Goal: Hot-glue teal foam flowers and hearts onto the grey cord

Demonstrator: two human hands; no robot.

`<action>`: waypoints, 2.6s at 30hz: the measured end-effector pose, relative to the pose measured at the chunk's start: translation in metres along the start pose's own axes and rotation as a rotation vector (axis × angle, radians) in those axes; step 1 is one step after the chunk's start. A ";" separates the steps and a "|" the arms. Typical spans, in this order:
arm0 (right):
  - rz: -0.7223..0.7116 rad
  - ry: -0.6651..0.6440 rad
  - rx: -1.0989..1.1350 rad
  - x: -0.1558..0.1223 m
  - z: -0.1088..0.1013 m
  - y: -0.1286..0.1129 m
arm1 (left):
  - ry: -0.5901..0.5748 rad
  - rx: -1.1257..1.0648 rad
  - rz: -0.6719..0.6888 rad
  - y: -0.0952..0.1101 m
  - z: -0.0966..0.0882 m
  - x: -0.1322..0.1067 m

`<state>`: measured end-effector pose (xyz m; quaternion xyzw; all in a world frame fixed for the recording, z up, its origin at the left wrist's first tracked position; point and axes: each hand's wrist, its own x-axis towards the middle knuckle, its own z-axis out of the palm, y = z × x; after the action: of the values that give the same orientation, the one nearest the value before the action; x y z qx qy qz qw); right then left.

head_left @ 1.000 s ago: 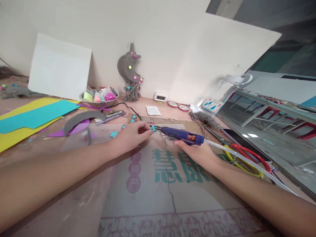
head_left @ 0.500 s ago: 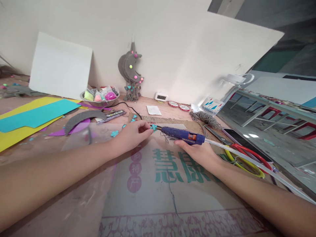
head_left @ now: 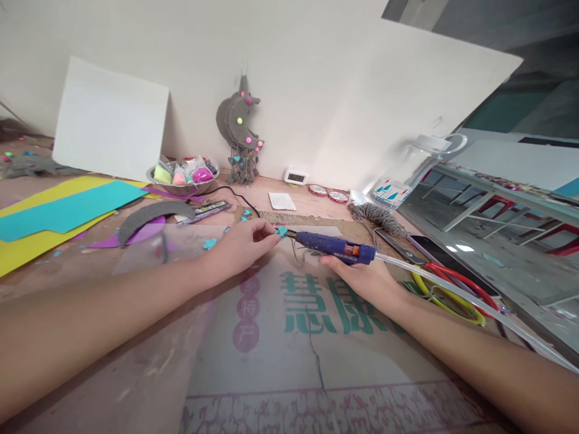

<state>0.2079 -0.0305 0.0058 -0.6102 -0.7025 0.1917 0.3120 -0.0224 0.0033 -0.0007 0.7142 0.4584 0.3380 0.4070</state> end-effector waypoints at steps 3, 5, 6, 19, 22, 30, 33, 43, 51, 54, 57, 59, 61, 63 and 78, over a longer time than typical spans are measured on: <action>-0.007 -0.001 -0.006 0.000 0.000 0.000 | -0.008 -0.023 -0.019 -0.001 0.000 0.000; -0.018 -0.006 -0.003 0.001 0.000 0.001 | -0.006 -0.018 -0.028 -0.001 0.000 0.000; -0.021 -0.009 -0.003 0.001 0.000 0.001 | -0.001 -0.010 -0.028 -0.001 0.000 0.000; 0.032 -0.012 -0.062 -0.002 -0.001 0.008 | 0.009 0.044 -0.033 0.003 -0.001 0.001; 0.042 -0.024 -0.071 -0.002 -0.002 0.006 | 0.004 0.045 -0.032 0.003 -0.001 0.001; 0.038 -0.025 -0.070 -0.002 -0.002 -0.001 | -0.015 -0.042 -0.064 -0.001 -0.001 0.003; -0.010 -0.015 -0.048 -0.002 -0.002 0.002 | -0.029 -0.105 -0.094 -0.002 0.000 0.004; -0.209 0.022 0.225 0.006 -0.031 -0.020 | -0.044 -0.117 -0.085 -0.007 0.002 0.005; -0.096 0.031 0.016 0.074 -0.044 -0.012 | -0.018 -0.090 -0.024 -0.005 0.003 0.005; -0.067 0.060 -0.129 0.113 -0.028 0.005 | -0.032 -0.114 -0.022 -0.009 0.004 0.006; 0.007 0.061 -0.236 0.140 -0.006 0.018 | -0.024 -0.105 -0.024 -0.013 0.005 0.008; 0.030 0.053 -0.286 0.148 0.005 0.024 | -0.007 -0.078 -0.005 -0.014 0.004 0.008; 0.042 0.040 -0.339 0.151 0.010 0.027 | 0.000 -0.064 0.014 -0.014 0.004 0.009; 0.043 0.016 -0.394 0.151 0.010 0.029 | -0.008 -0.071 0.011 -0.014 0.004 0.009; -0.202 0.011 -0.789 0.070 -0.030 -0.025 | -0.018 -0.103 -0.005 -0.011 0.004 0.007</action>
<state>0.2054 0.0299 0.0584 -0.6120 -0.7769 -0.1273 0.0748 -0.0202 0.0114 -0.0112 0.6941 0.4385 0.3539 0.4480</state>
